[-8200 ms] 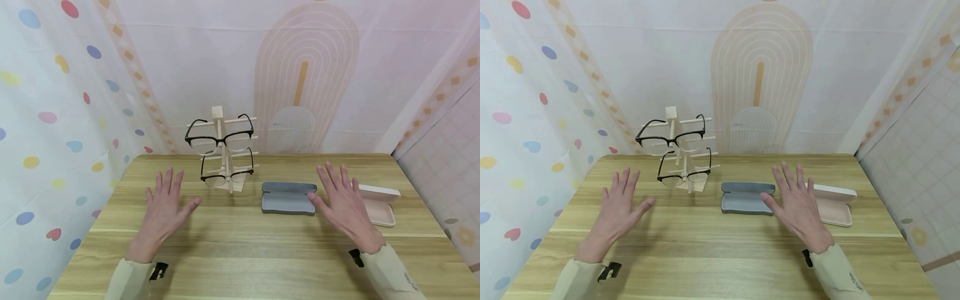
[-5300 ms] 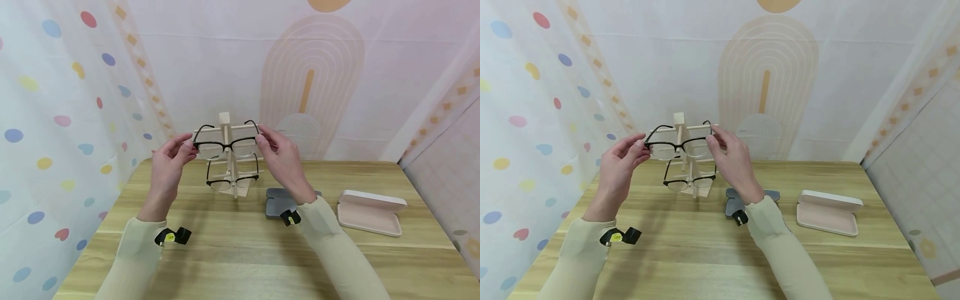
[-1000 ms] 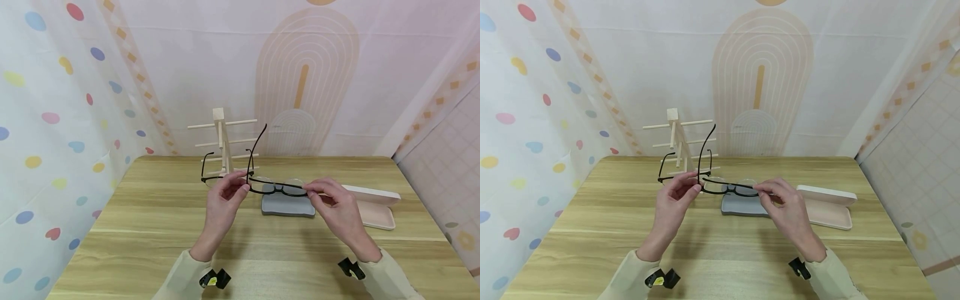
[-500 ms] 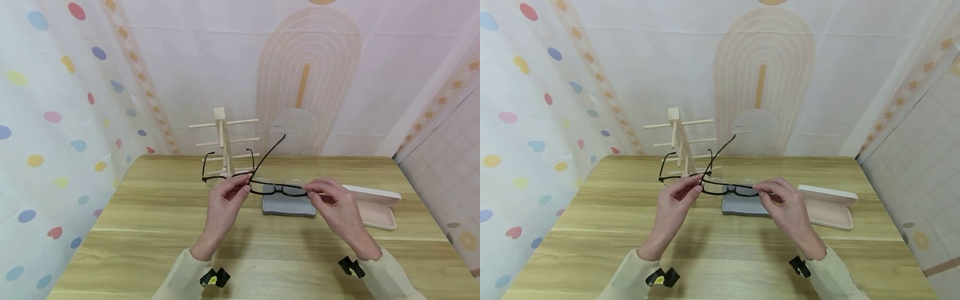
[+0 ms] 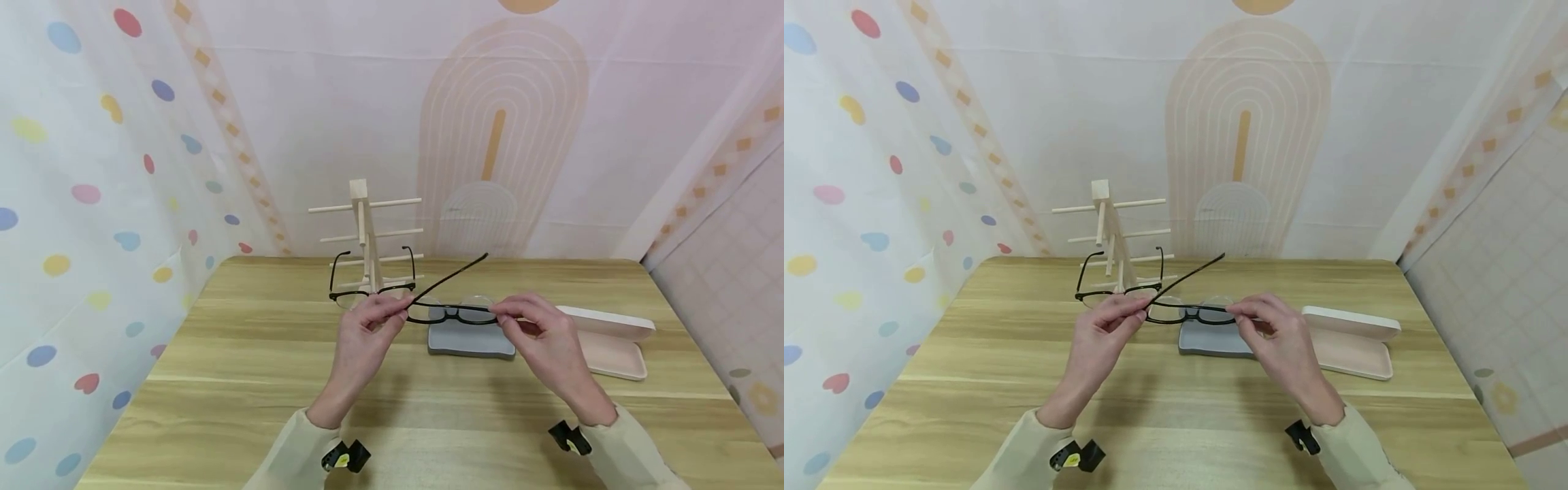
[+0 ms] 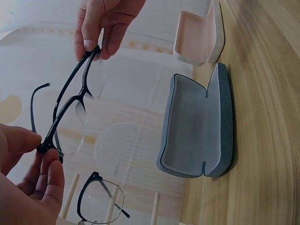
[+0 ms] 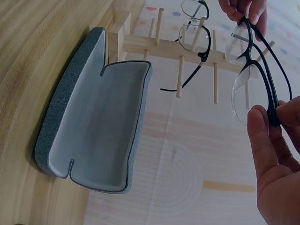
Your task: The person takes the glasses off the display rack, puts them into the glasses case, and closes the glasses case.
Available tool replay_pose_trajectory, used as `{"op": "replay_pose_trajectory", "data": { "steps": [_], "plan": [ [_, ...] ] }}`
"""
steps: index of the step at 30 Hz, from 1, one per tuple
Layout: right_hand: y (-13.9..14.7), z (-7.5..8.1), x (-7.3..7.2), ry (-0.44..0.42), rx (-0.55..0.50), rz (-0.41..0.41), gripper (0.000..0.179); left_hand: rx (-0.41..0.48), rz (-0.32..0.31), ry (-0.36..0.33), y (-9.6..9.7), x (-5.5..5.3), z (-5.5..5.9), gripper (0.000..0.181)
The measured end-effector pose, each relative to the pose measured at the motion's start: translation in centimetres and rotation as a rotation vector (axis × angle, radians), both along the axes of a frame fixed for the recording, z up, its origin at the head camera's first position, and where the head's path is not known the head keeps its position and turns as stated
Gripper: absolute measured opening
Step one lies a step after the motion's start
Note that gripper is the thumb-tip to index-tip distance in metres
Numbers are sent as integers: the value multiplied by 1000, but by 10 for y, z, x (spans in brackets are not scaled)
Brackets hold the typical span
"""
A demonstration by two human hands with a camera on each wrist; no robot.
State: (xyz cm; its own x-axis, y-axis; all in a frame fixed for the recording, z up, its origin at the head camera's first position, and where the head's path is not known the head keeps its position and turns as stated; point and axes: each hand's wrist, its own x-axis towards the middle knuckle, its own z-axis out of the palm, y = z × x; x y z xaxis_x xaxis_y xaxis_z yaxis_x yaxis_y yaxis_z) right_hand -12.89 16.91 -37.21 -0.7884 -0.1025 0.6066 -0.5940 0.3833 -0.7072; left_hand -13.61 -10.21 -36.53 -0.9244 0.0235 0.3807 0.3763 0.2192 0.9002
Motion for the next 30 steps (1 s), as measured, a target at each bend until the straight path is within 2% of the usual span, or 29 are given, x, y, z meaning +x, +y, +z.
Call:
{"op": "replay_pose_trajectory", "data": {
  "steps": [6,17,24,30],
  "plan": [
    [0,-1,0,-13,22,-16,25,-71,18,2,0,0,-1,22],
    [2,-2,0,-21,41,-21,23,-161,19,50,1,-4,-4,25],
    [5,-4,0,-72,52,-36,20,-213,11,5,2,-3,-5,23],
    [12,-6,3,-127,56,-2,21,-187,-20,-62,5,-3,-10,23]
  ]
}}
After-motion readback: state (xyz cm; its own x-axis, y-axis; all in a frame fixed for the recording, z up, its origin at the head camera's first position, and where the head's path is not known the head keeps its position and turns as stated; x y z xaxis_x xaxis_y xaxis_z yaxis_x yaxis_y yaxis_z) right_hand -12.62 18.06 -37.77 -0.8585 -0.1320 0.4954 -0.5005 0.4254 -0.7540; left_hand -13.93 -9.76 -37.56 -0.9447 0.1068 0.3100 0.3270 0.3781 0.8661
